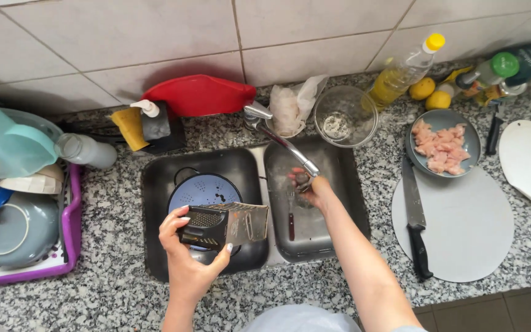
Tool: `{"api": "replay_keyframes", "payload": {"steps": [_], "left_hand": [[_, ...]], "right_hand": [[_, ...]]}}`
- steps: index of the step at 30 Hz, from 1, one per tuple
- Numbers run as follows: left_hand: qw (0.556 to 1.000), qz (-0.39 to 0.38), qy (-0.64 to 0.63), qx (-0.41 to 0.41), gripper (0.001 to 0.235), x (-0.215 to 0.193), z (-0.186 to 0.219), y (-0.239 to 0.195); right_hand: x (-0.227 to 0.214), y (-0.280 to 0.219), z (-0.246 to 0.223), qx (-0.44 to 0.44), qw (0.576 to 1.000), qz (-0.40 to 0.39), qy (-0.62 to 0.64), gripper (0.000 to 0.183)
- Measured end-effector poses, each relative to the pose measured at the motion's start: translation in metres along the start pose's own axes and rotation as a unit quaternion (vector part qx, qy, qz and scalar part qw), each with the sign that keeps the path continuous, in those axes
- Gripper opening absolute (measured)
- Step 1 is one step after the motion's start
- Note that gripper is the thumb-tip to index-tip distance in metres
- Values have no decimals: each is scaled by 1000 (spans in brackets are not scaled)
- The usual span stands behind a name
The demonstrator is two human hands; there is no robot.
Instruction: The person washes a red cutting board, a blue and orange plastic container, and a metal grater in the kitchen sink using a sponge and running water. The person also briefly uses a laptop and mouse at a nearby desk.
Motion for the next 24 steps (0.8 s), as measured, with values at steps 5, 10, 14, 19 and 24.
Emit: {"api": "replay_keyframes", "payload": {"steps": [5, 10, 14, 19, 24], "left_hand": [[999, 30, 9, -31, 72, -41, -6, -29], [997, 62, 42, -7, 74, -78, -18, -52], [992, 108, 54, 27, 70, -105, -23, -63], [991, 125, 30, -36, 75, -136, -34, -78], [996, 58, 40, -59, 67, -152, -37, -74]], "right_hand": [[16, -54, -4, 88, 983, -111, 114, 25], [12, -57, -16, 35, 968, -153, 196, 35], [22, -55, -20, -134, 984, -104, -46, 34], [10, -62, -38, -464, 760, 65, -451, 47], [22, -126, -46, -494, 645, 160, -560, 36]]}}
Point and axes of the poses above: each hand's wrist, its own y-axis towards the middle knuckle, its own x-axis out of the palm, z = x × y, the point moved 5 cm from there along y, towards the middle knuckle, and after that the axes turned 10 degrees about z, right-handed, at the moved point
